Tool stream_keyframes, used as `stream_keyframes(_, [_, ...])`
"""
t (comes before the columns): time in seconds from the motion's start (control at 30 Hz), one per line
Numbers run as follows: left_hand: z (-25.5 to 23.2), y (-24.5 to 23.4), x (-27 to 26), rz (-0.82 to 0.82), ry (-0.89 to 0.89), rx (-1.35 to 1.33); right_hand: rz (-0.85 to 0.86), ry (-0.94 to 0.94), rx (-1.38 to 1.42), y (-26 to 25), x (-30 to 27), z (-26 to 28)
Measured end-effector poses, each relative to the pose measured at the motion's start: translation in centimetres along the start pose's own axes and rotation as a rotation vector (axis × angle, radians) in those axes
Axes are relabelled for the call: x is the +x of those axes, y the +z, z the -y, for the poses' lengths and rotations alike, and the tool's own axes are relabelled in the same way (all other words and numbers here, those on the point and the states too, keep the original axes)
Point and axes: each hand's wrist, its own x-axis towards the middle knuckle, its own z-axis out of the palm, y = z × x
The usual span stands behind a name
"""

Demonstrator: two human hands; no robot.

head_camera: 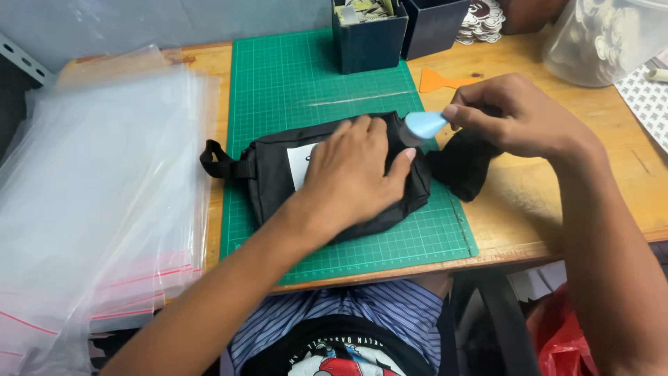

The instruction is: The person cleans a black shoulder bag with a blue brush, scrubbing the front, sides, and back surfaces. They then wipe the bag with a black cloth and place it into a clear plastic bag.

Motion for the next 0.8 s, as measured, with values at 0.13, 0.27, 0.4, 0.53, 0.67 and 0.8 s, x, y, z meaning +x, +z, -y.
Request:
stream_keyframes(0.13, [4.7, 1.5, 2.1, -0.064, 0.391, 0.149, 0.191, 0.094, -0.001, -0.9, 0.0, -1.6])
stream_keyframes(0.27, [5.6, 2.0, 2.5, 0.048, 0.471, 0.131, 0.226, 0.094, -0.091, -0.9, 0.4, -1.8])
stream_keyframes(0.4, [5.9, 2.1, 2.6, 0.019, 0.499, 0.101, 0.149, 0.040, -0.186, -0.4, 1.0, -1.8])
stream_keyframes(0.53, [6.3, 2.0, 3.1, 0.006, 0.475, 0.004, -0.012, 0.032, -0.124, -0.1, 1.2, -1.5])
stream_keyframes(0.67, [6.5, 2.0, 3.0, -0.075, 0.485, -0.035, 0.293, 0.019, -0.003, -0.4, 1.7, -2.2])
stream_keyframes(0.8, [6.8, 2.1, 2.7, -0.111, 0.460, -0.071, 0.159, 0.007, -0.111, -0.1, 2.3, -1.9])
